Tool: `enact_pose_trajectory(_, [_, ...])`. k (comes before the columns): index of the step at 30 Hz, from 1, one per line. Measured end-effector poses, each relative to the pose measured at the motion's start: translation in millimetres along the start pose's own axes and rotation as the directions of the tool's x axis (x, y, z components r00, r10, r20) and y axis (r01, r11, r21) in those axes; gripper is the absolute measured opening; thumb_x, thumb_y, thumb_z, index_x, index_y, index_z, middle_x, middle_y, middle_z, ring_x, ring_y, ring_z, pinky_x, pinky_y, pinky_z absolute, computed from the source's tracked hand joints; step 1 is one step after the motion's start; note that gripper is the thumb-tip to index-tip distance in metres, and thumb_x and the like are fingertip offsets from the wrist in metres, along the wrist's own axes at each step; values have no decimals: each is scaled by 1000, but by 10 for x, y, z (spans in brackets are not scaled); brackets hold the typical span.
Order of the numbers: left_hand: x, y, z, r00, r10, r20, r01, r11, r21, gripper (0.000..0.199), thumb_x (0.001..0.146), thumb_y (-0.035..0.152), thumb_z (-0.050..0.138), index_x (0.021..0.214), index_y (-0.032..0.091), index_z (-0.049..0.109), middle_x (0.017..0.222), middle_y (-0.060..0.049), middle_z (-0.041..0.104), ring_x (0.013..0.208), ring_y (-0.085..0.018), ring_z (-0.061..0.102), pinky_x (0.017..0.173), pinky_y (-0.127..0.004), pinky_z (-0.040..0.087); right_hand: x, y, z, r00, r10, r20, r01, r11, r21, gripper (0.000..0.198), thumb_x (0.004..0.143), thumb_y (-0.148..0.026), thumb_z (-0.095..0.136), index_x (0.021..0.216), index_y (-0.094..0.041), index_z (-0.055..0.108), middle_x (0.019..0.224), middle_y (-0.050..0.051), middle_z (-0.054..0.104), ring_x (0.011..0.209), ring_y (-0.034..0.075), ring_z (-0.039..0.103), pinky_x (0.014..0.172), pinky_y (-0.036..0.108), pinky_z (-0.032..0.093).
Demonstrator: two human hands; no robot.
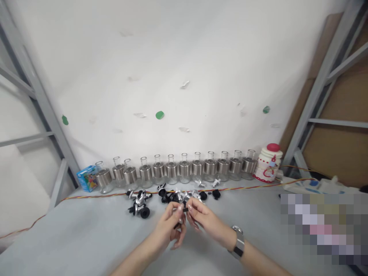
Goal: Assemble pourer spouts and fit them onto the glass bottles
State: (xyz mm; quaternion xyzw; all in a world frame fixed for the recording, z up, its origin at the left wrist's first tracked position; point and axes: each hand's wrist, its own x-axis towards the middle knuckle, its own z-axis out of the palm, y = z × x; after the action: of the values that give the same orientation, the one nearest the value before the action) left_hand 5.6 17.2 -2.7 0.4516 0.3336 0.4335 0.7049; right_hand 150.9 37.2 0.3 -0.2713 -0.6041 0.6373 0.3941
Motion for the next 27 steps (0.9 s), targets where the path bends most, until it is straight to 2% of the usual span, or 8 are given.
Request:
enact_pose_trajectory(2, [-33, 24, 1, 994, -2, 109, -5, 998, 62, 28, 75, 43, 54, 85, 22, 38, 55, 8, 48, 31, -4, 41, 26, -14, 29, -3, -15, -33, 1000, -6, -10, 6, 1000, 24, 39, 73, -57, 50, 70, -20, 39, 48, -9, 37, 41, 6, 31, 42, 20, 24])
enact_pose_trajectory(4, [-50, 42, -5, 989, 6, 148, -23, 993, 113, 26, 77, 41, 52, 81, 22, 37, 55, 8, 48, 33, -5, 44, 28, -14, 33, -15, -40, -68, 1000, -10, 1, 9, 999, 31, 39, 72, -57, 51, 69, -20, 39, 49, -8, 38, 42, 6, 30, 42, 20, 23])
enact_pose_trajectory(8, [-37, 45, -37, 992, 59, 108, -72, 990, 124, 26, 80, 45, 45, 78, 19, 42, 67, 3, 50, 44, -8, 54, 31, -17, 40, -47, -90, -114, 999, 4, 54, -6, 1000, 30, 37, 73, -54, 53, 71, -20, 41, 50, -8, 37, 42, 5, 27, 42, 20, 20])
enact_pose_trajectory(14, [-34, 14, -47, 992, 75, 99, -85, 992, 95, 24, 83, 43, 39, 77, 19, 41, 59, 6, 46, 34, -5, 43, 29, -17, 36, -57, -117, -68, 997, 22, 69, -24, 999, 31, 36, 72, -53, 54, 68, -20, 40, 48, -8, 37, 40, 5, 27, 40, 20, 18])
enact_pose_trajectory(20, [-95, 56, -2, 987, 106, 123, -141, 935, 326, 20, 82, 38, 46, 77, 21, 36, 41, 10, 41, 30, -5, 37, 32, -14, 28, -39, -58, -58, 999, 22, 49, -26, 996, 80, 36, 73, -53, 53, 69, -19, 42, 47, -9, 37, 40, 5, 26, 39, 19, 18])
enact_pose_trajectory(27, [-121, 39, -1, 987, 152, 56, -160, 857, 490, 21, 80, 40, 48, 78, 22, 37, 53, 10, 38, 37, -4, 36, 38, -16, 34, -31, 46, -57, 1000, 20, -2, -20, 993, 113, 35, 73, -52, 54, 71, -19, 42, 50, -8, 39, 40, 4, 28, 40, 18, 19])
